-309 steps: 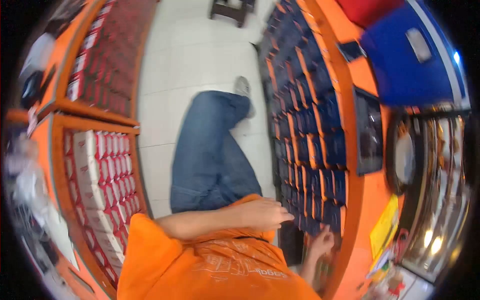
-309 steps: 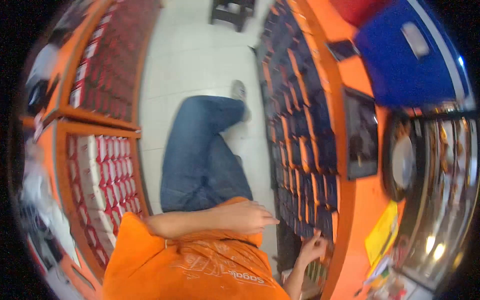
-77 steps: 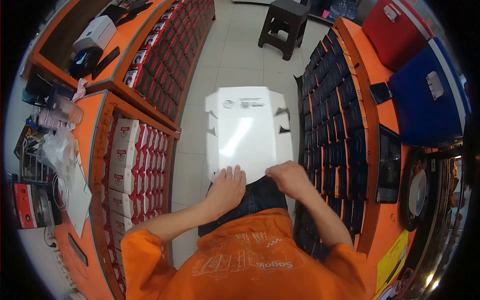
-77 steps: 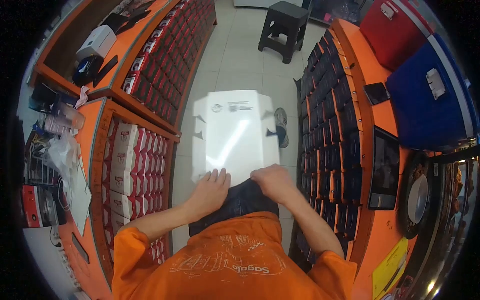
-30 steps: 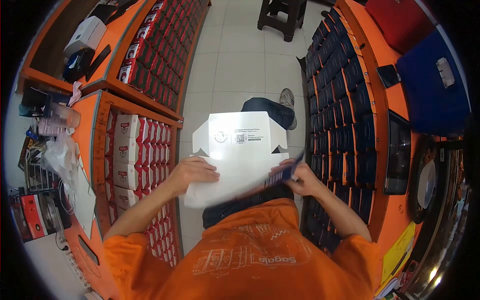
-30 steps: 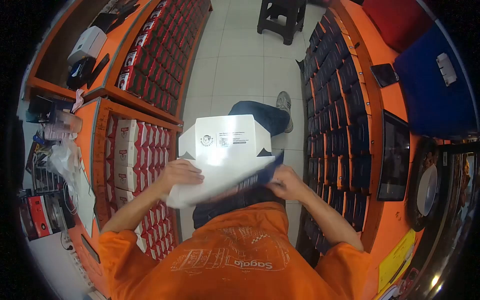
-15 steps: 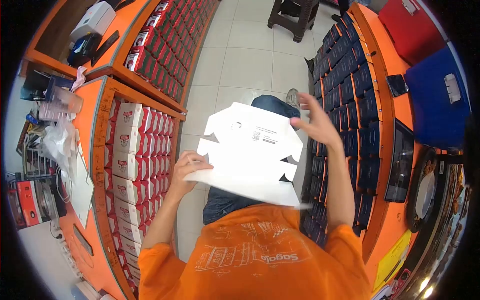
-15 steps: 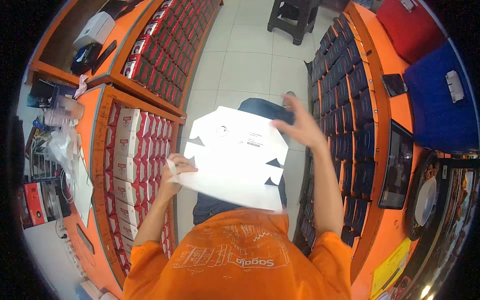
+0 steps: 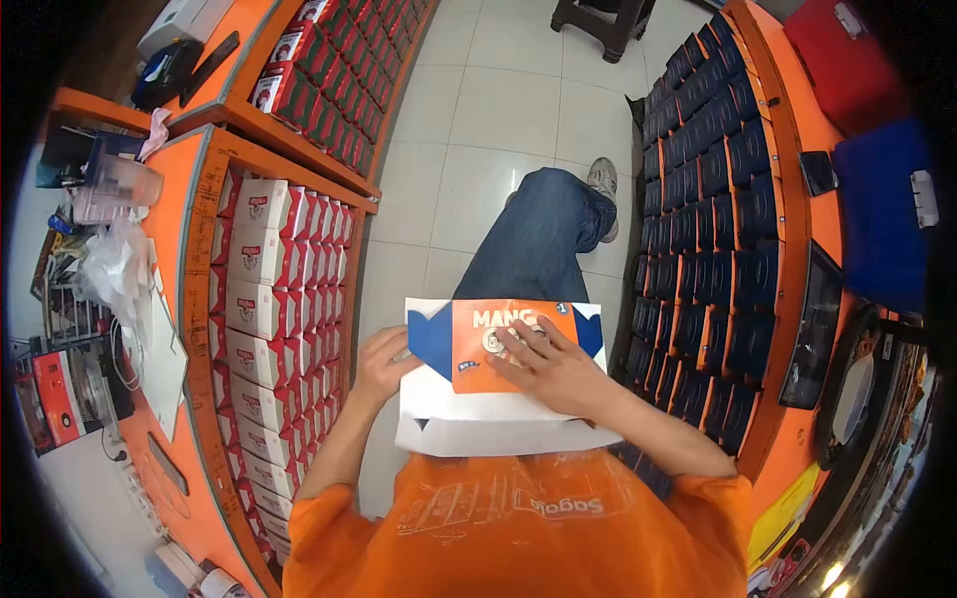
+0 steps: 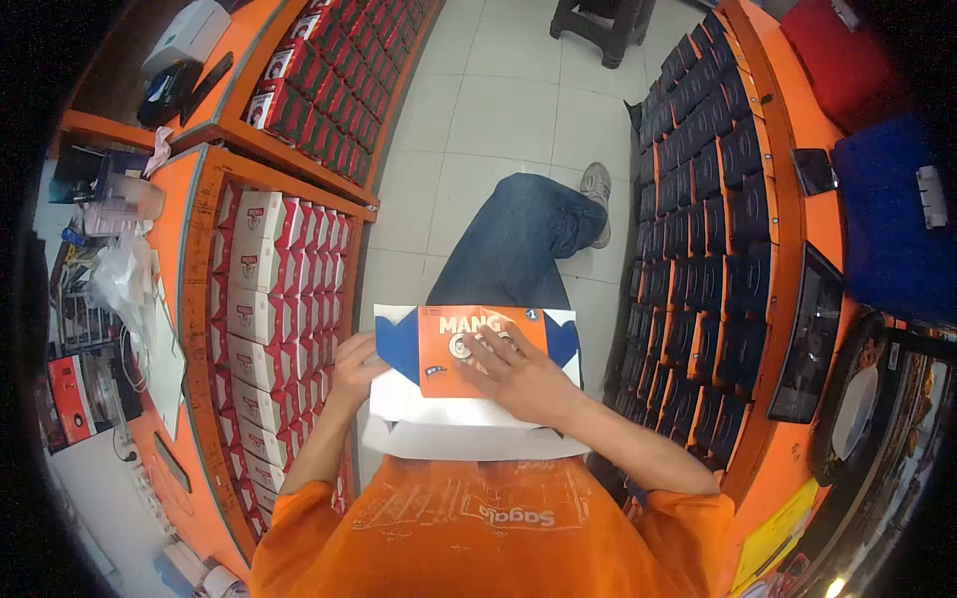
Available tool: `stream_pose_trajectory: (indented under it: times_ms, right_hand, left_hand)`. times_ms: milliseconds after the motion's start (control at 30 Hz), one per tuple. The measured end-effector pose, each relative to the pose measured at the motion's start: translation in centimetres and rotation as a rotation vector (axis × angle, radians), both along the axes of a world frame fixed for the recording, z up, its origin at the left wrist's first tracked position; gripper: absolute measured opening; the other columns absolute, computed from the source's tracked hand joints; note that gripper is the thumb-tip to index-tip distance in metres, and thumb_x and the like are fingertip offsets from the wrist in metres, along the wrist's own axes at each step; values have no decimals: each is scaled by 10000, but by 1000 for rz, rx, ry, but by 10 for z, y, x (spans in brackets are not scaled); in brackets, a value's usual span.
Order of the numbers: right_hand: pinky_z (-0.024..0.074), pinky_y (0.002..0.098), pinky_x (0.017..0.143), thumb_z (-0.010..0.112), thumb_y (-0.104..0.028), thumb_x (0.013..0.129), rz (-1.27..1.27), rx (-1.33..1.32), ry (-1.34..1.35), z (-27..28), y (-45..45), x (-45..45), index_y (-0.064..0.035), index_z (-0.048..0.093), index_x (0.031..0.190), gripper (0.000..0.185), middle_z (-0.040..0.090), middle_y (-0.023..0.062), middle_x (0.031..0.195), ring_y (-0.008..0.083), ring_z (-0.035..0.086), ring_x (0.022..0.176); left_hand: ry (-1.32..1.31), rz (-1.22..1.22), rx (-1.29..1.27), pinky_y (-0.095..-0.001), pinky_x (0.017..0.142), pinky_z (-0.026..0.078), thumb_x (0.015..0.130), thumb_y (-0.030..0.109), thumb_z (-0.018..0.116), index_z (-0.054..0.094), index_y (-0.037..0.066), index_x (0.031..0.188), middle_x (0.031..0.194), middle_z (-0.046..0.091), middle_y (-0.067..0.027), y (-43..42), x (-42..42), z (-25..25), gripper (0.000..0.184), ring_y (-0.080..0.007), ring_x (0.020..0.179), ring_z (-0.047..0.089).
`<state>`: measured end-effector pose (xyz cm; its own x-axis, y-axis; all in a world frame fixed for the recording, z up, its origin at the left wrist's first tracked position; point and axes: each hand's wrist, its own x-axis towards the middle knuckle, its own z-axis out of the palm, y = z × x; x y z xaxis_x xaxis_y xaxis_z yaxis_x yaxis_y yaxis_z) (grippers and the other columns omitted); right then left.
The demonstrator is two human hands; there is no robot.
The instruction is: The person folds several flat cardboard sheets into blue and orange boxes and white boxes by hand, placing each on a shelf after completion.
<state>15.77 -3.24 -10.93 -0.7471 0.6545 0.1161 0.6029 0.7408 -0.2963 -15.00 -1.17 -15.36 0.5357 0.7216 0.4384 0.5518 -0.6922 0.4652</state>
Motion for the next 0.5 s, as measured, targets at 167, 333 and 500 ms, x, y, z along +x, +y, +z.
stream_pose_trajectory:
  times_ms: [167,333,500]
  right_hand:
    - [360,470,1071,673,-147,784,-211,-230,203,21,21,22,-90,559,1298,530,567,119,1312,335,538,1197]
    - [431,337,960,718,-216,820,-1098,-107,880,17,2,91,-27,543,1303,547,632,139,1172,243,592,1037]
    - [488,286,814,634,-158,919,-771,-1303,1031,-14,-65,90,62,562,1245,400,659,75,1015,121,593,936]
  left_hand:
    - [118,-31,-23,-345,753,535,642,89,680,735,109,845,1011,678,-93,-9,-10,4,211,-260,969,632]
    - [312,-4,-473,-416,954,486,737,-109,525,662,250,1225,1304,553,-114,-19,2,51,621,-320,1160,545]
    - [555,-108,-864,-456,967,467,787,-71,469,506,276,1386,1421,419,-221,-9,18,98,693,-383,1211,512]
